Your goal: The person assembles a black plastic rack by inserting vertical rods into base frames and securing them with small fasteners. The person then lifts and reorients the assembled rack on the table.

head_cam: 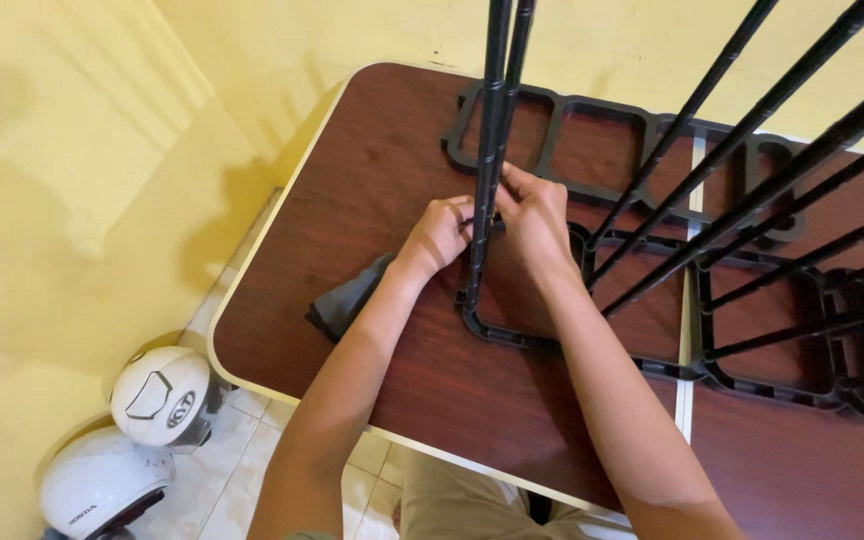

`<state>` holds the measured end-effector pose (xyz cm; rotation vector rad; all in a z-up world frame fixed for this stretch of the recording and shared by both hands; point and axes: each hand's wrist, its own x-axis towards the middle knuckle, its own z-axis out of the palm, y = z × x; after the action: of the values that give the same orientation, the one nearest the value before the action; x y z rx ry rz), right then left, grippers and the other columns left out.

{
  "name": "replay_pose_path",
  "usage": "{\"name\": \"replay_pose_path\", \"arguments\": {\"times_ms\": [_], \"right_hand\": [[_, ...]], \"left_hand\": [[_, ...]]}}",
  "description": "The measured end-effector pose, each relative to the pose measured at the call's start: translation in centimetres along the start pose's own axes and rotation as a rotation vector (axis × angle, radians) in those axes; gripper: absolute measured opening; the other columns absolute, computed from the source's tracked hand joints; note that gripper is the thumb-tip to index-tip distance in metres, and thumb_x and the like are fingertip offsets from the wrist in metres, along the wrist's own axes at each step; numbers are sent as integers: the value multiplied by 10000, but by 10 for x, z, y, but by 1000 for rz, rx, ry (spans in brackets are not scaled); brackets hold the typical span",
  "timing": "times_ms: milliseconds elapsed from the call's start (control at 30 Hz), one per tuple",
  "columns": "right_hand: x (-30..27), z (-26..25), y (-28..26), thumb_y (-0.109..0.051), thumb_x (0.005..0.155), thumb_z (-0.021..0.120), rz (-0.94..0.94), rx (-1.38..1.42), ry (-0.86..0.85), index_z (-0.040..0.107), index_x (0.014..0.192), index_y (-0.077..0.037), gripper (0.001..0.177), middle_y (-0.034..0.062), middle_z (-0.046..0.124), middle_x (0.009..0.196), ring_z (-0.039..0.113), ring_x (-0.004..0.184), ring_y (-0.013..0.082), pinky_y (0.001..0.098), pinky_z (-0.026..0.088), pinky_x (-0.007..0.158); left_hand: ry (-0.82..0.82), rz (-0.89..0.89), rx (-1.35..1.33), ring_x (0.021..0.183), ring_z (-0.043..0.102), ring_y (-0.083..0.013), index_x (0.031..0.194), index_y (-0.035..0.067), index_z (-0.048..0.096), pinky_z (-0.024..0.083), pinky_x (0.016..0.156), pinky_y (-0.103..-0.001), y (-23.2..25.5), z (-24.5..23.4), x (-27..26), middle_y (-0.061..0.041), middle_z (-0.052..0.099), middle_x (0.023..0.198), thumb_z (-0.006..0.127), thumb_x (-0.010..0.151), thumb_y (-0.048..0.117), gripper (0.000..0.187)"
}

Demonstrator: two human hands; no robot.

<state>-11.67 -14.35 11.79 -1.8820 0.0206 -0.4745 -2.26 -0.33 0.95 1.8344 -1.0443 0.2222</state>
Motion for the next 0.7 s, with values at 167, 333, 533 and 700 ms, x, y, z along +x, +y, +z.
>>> {"name": "replay_pose_path", "arguments": {"times_ms": [167, 333, 533, 700], "right_hand": [[3, 3, 7, -165, 974, 718, -33, -63, 48, 730, 1231, -39, 286, 85, 762, 823, 618, 729, 49, 260, 532, 674], [3, 5, 20, -158, 974, 721, -49, 54, 58, 757, 1174, -22, 244, 83, 786, 869, 629, 767, 36, 249, 544, 697], [11, 7, 25, -163, 950, 731, -59, -7, 92, 741, 1181, -14, 275, 99, 792, 879, 657, 738, 35, 247, 555, 650], [13, 6, 14, -169, 930, 732, 33, -5, 82, 748, 1190, -18, 301, 130, 786, 801, 670, 673, 81, 268, 539, 605]], "left_hand": [[-5, 58, 7, 883, 710, -353, 1000, 55, 737, 573, 769, -379, -4, -3, 0, -142, 718, 957, 704, 858, 5, 154], [44, 18, -69, 885, 739, -286, 1028, 62, 722, 583, 784, -349, -11, 9, -4, -127, 740, 983, 667, 895, 17, 151], [170, -16, -35, 914, 755, -264, 1084, 47, 711, 587, 787, -344, 1, 17, -8, -152, 733, 964, 711, 944, 82, 144], [138, -142, 17, 837, 729, -291, 1076, 65, 733, 575, 723, -361, 4, 15, -9, -152, 731, 911, 736, 921, 157, 179]]}}
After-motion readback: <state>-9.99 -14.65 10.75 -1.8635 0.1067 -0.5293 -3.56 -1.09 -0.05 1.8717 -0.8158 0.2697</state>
